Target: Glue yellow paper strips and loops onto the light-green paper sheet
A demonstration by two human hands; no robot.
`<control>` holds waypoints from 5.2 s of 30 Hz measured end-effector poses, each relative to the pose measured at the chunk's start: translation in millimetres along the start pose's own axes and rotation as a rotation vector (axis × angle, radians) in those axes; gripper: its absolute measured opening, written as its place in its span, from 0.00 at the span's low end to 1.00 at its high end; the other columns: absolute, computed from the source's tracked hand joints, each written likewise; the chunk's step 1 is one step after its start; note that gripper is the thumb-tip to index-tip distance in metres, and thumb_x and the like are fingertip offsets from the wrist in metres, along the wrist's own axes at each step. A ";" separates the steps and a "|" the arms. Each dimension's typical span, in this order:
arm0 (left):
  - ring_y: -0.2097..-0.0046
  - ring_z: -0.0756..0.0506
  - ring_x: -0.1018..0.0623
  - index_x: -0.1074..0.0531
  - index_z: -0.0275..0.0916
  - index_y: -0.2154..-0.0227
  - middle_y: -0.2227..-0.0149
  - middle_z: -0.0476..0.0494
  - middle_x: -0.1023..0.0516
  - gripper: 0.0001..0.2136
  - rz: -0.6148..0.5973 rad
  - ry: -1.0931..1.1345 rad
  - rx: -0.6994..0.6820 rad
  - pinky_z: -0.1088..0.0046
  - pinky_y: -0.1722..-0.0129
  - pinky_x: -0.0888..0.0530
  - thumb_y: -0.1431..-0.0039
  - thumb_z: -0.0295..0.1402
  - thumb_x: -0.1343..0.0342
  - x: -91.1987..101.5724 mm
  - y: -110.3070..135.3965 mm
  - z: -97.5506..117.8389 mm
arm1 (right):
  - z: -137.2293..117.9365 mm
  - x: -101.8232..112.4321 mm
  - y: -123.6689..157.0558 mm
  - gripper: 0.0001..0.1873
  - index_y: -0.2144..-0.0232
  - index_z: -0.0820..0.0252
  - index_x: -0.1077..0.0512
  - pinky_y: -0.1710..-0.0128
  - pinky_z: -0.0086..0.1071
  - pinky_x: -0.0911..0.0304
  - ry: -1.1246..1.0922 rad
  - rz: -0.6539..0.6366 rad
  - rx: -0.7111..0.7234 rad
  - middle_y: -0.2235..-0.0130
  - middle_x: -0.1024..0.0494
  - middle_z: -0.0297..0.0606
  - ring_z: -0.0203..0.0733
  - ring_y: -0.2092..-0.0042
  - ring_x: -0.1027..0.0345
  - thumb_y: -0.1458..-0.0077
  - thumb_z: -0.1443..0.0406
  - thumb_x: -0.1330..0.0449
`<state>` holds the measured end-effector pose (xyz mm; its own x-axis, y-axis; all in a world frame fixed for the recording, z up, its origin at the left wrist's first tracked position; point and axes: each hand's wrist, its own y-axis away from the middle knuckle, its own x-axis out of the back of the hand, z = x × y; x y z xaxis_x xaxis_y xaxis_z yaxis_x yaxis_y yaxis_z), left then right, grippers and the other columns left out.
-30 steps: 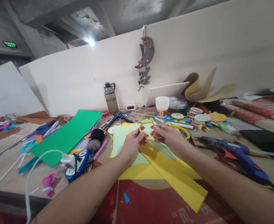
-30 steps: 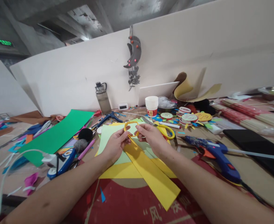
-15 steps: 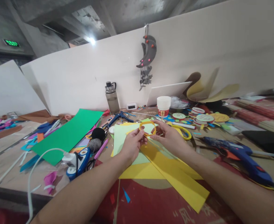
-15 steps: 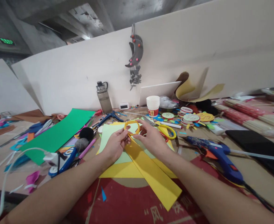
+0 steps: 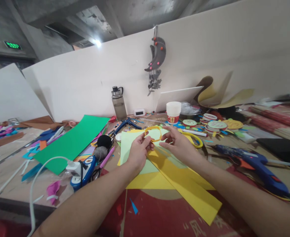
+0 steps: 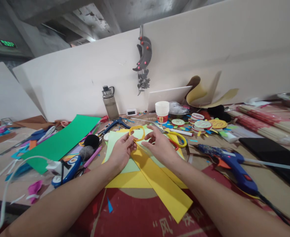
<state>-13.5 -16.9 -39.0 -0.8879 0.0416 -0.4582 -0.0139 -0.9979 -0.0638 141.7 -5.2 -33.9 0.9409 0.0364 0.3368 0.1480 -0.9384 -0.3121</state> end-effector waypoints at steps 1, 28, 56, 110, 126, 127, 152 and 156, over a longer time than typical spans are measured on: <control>0.75 0.55 0.31 0.32 0.34 0.60 0.70 0.49 0.27 0.19 0.034 0.003 -0.027 0.78 0.72 0.34 0.54 0.36 0.35 0.2 -0.5 0.5 | -0.5 -0.4 0.2 0.26 0.49 0.58 0.39 0.68 0.34 0.35 -0.002 0.002 0.000 0.66 0.25 0.35 0.38 0.68 0.31 0.51 0.62 0.40; 0.76 0.55 0.36 0.29 0.34 0.70 0.78 0.51 0.33 0.14 -0.063 -0.083 0.047 0.78 0.75 0.40 0.53 0.40 0.37 3.5 -0.1 1.3 | 4.5 2.9 6.1 0.09 0.64 0.55 0.25 0.56 0.38 0.37 0.341 0.036 0.340 0.62 0.21 0.38 0.44 0.59 0.29 0.47 0.68 0.43; 0.79 0.55 0.33 0.27 0.35 0.60 0.72 0.47 0.26 0.18 -0.021 -0.168 0.043 0.79 0.80 0.41 0.52 0.42 0.38 3.1 1.9 0.5 | 3.5 4.7 2.5 0.04 0.68 0.57 0.32 0.65 0.34 0.40 0.432 0.037 0.307 0.70 0.28 0.36 0.42 0.66 0.35 0.49 0.68 0.42; 0.74 0.54 0.30 0.26 0.33 0.72 0.75 0.46 0.26 0.11 -0.241 -0.363 0.079 0.77 0.74 0.37 0.54 0.36 0.36 11.0 -7.3 21.6 | -30.0 4.8 12.4 0.14 0.76 0.61 0.31 0.81 0.25 0.40 -0.300 -0.283 -0.391 0.77 0.26 0.33 0.29 0.83 0.37 0.42 0.64 0.50; 0.78 0.55 0.32 0.32 0.33 0.76 0.80 0.49 0.29 0.12 -0.094 -0.165 0.064 0.79 0.77 0.38 0.53 0.36 0.37 10.4 -9.0 23.1 | -26.6 -3.4 11.7 0.13 0.71 0.61 0.29 0.80 0.25 0.40 -0.181 -0.332 -0.242 0.80 0.32 0.29 0.29 0.83 0.41 0.42 0.64 0.51; 0.78 0.55 0.32 0.31 0.33 0.76 0.80 0.49 0.29 0.11 -0.109 -0.163 0.057 0.79 0.76 0.37 0.52 0.36 0.37 10.6 -8.8 23.0 | -25.9 -3.7 12.0 0.12 0.70 0.61 0.29 0.81 0.26 0.40 -0.194 -0.338 -0.250 0.80 0.32 0.29 0.29 0.83 0.42 0.42 0.64 0.51; 0.85 0.54 0.33 0.32 0.34 0.73 0.82 0.46 0.26 0.06 0.025 -0.695 -0.032 0.80 0.84 0.38 0.48 0.32 0.43 34.5 -31.7 11.7 | -57.6 15.2 3.4 0.14 0.73 0.60 0.30 0.77 0.26 0.44 0.171 -0.101 -0.065 0.76 0.26 0.35 0.34 0.76 0.34 0.42 0.59 0.50; 0.85 0.53 0.31 0.32 0.34 0.74 0.82 0.45 0.25 0.07 -0.013 -0.739 -0.034 0.80 0.84 0.37 0.48 0.32 0.42 39.8 -36.7 9.3 | -80.5 35.5 11.7 0.10 0.69 0.59 0.31 0.77 0.26 0.43 0.156 -0.038 0.018 0.72 0.24 0.35 0.34 0.74 0.33 0.43 0.61 0.49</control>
<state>-52.6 20.9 -46.7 -0.9661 -0.0029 0.2582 -0.0233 -0.9949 -0.0981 152.3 -42.5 45.9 0.8759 0.0166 0.4823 0.1893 -0.9311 -0.3118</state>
